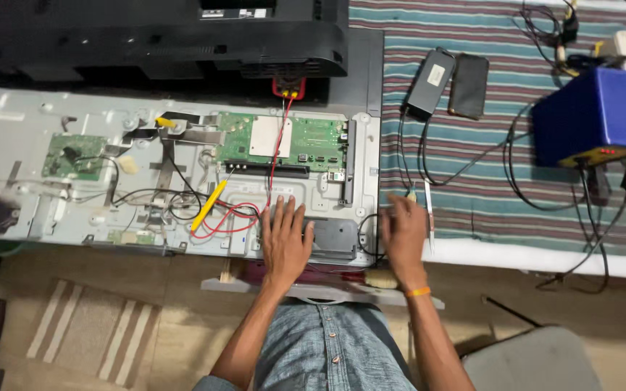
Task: The person uses a hot air gun and tweezers to work on a circuit board inside a disassembled television. They heat a small component and adjust it with tweezers while the board remains exposed on a workbench.
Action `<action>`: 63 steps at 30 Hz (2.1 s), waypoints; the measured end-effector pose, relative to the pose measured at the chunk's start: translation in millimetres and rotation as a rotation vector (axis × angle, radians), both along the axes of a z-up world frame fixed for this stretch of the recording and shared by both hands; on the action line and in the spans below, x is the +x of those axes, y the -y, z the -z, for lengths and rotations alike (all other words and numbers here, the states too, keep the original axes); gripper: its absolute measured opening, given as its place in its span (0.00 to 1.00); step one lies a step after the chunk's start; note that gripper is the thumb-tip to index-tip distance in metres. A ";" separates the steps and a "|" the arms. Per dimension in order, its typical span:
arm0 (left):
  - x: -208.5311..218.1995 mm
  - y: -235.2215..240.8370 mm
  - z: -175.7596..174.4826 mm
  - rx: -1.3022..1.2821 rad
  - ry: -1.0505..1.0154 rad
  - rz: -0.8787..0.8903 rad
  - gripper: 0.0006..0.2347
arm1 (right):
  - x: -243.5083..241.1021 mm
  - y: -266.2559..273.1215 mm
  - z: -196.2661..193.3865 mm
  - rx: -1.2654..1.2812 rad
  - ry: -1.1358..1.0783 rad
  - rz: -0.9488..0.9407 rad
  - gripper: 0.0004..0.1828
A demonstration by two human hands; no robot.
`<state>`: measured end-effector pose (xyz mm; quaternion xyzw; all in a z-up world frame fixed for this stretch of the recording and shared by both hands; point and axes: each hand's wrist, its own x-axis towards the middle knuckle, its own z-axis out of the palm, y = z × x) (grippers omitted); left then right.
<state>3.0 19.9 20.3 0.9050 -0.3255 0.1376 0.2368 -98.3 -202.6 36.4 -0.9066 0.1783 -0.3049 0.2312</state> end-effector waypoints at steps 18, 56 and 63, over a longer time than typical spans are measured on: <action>-17.7 51.8 -46.0 -0.487 -0.524 0.106 0.20 | 5.6 -7.5 -38.6 0.231 0.234 -0.242 0.18; 130.4 117.3 40.2 -0.994 -1.908 0.256 0.17 | 124.9 -52.8 -13.6 0.675 0.231 0.035 0.30; 130.7 120.0 37.3 -1.002 -1.928 0.181 0.18 | 130.2 -52.6 -17.8 0.689 0.229 0.015 0.29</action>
